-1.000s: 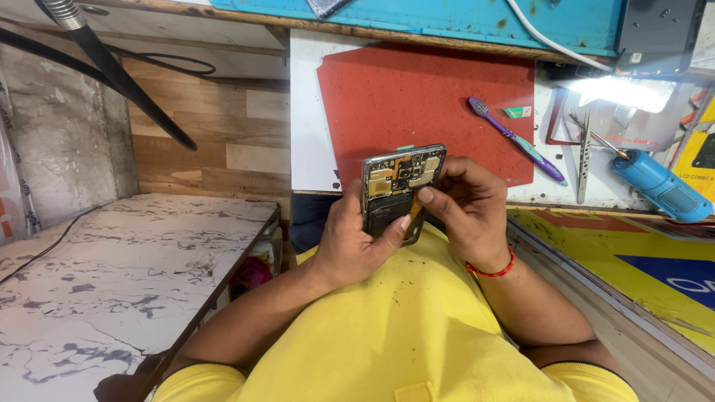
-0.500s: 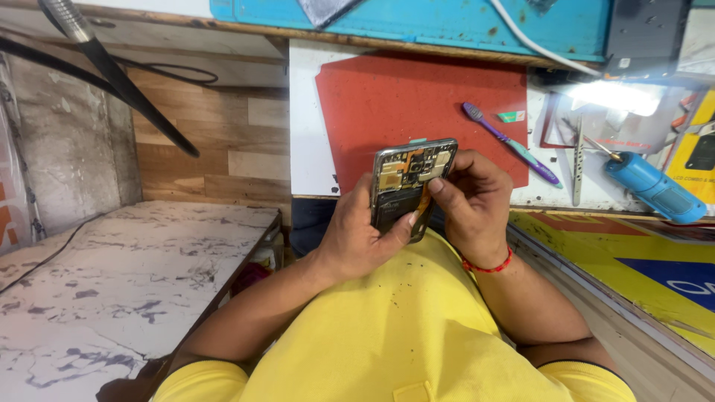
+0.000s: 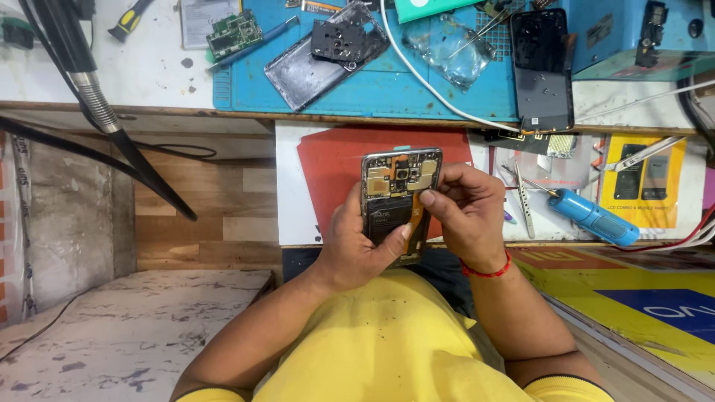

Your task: The person repairs a disassembled smartphone by hand, connecting internal ribbon cables and securing the battery. They then use a rubber band to hold the device together and a screwdriver to tighten screws on the back panel.

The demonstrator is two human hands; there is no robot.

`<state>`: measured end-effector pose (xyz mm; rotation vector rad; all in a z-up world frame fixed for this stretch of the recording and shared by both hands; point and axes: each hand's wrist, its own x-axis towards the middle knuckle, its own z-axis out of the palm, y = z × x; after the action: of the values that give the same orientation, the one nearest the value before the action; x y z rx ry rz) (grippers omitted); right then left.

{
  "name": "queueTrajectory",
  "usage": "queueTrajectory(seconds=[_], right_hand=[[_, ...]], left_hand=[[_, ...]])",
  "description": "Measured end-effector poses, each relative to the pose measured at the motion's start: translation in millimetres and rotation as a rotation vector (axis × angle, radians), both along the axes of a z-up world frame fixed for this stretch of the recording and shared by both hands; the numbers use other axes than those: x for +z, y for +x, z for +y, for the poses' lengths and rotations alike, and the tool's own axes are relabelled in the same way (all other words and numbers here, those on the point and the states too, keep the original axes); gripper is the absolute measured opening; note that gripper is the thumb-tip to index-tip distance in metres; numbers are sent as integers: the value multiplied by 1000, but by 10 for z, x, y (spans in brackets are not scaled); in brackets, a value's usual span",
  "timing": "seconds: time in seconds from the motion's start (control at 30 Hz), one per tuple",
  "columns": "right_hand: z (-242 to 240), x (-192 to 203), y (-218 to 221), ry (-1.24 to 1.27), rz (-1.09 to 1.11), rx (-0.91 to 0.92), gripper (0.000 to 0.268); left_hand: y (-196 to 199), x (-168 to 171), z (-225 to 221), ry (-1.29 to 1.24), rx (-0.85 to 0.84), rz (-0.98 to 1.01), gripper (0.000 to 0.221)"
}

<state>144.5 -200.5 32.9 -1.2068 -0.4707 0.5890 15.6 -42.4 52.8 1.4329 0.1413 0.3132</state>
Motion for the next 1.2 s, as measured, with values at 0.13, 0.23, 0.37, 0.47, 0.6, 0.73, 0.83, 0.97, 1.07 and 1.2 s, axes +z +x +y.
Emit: queueTrajectory(seconds=[0.13,0.23,0.37,0.47,0.6,0.73,0.83,0.97,1.07,1.2], right_hand=[[-45,28,-37,127,72,27,21],[-53,69,-68,112,63,24,24],[14,121,-81,296,174,50,32],[57,204,-91,92,7,54,42],[89,217,-158,30,-29,2,35],[50,219,-176,64,-2,-8,30],[34,273,-167,57,-9,-10,29],[42,360,-146,152,54,-13,30],[54,399,-136,184,37,-32,27],[89,392,-159,126,-1,-95,22]], left_hand=[[-23,5,2,-3,-23,-41,49],[-11,23,12,7,-32,-47,49],[14,49,6,37,-4,-47,48],[24,104,4,-24,44,-2,50],[45,130,8,18,63,25,50],[50,166,10,-26,46,-10,48],[68,217,-8,-42,42,-22,49],[77,270,-23,-53,50,-43,46],[90,286,-38,-24,54,-68,43],[101,324,-42,10,55,-64,41]])
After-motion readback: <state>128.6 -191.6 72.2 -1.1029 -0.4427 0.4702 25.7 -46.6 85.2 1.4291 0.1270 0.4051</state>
